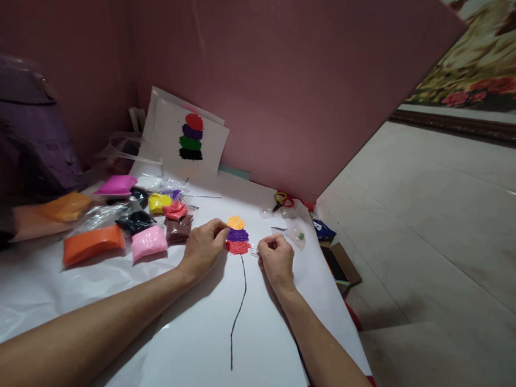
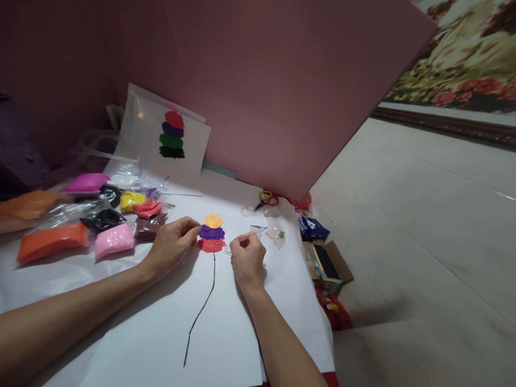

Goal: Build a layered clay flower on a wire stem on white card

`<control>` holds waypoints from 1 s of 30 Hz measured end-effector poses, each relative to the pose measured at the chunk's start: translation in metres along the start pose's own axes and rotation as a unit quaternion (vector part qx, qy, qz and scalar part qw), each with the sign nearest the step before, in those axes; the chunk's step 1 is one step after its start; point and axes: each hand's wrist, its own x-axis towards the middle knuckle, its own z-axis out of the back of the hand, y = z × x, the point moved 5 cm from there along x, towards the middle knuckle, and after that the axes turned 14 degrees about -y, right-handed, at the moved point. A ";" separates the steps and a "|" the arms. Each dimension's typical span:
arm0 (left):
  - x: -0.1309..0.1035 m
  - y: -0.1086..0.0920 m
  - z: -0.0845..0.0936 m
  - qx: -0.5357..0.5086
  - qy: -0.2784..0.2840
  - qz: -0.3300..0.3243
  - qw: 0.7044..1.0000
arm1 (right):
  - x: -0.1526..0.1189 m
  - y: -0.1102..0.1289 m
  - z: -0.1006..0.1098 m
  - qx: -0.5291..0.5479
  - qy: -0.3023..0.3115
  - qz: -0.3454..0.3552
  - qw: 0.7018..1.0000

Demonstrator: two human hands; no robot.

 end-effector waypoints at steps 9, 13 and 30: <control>0.001 -0.001 -0.001 0.007 0.001 -0.001 1.000 | 0.000 0.000 -0.002 0.000 0.015 -0.010 1.000; 0.001 -0.001 -0.002 0.009 -0.001 -0.005 1.000 | -0.001 0.002 -0.003 0.004 0.026 -0.008 1.000; 0.001 -0.001 -0.002 0.011 0.002 -0.004 1.000 | -0.001 0.007 0.000 0.054 0.014 -0.085 0.995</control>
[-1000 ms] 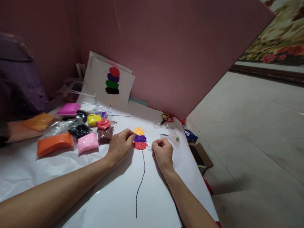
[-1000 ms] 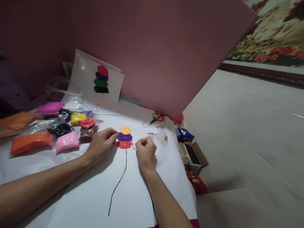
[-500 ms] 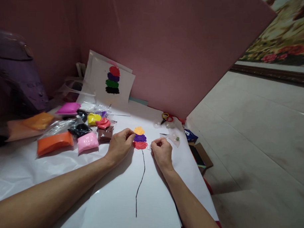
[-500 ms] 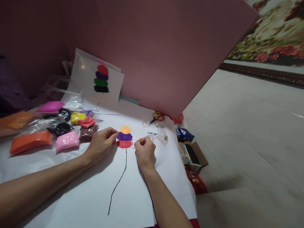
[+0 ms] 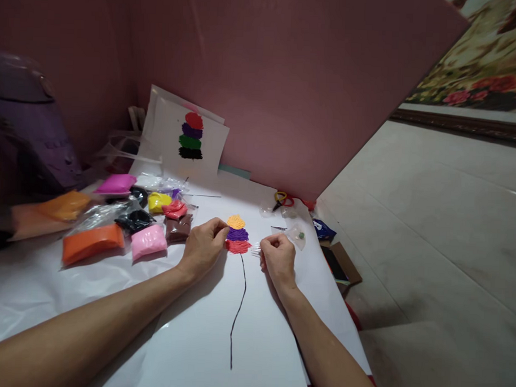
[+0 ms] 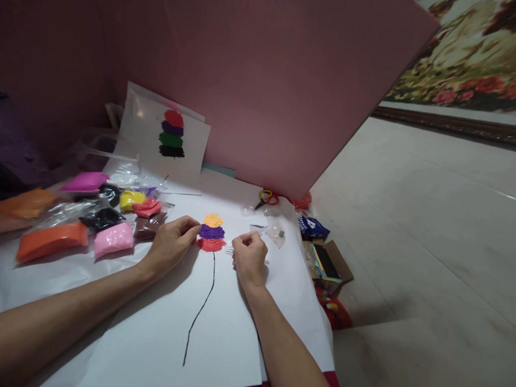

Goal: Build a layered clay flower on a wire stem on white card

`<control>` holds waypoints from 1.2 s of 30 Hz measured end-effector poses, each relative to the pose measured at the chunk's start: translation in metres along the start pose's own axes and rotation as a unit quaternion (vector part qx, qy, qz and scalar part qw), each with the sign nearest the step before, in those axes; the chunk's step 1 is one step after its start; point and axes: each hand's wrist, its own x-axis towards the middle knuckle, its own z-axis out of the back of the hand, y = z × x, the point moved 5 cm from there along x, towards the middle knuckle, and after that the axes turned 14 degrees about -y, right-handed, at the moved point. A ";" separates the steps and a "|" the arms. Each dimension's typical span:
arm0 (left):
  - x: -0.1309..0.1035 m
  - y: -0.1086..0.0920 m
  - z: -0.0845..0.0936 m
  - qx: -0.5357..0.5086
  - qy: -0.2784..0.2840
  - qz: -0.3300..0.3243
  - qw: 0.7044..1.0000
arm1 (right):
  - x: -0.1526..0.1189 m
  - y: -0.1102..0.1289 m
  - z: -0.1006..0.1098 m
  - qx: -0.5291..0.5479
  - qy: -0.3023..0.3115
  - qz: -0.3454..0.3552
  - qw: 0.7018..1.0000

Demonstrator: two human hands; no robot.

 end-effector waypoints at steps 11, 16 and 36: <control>0.000 0.000 0.000 -0.001 -0.004 -0.005 1.000 | 0.002 -0.003 0.000 -0.036 -0.005 -0.011 0.999; 0.000 0.000 0.000 0.006 -0.002 -0.005 1.000 | 0.003 -0.004 0.000 -0.047 0.006 -0.010 0.999; 0.000 -0.001 0.000 0.001 0.002 -0.001 1.000 | 0.002 -0.008 -0.001 -0.033 0.026 0.026 0.999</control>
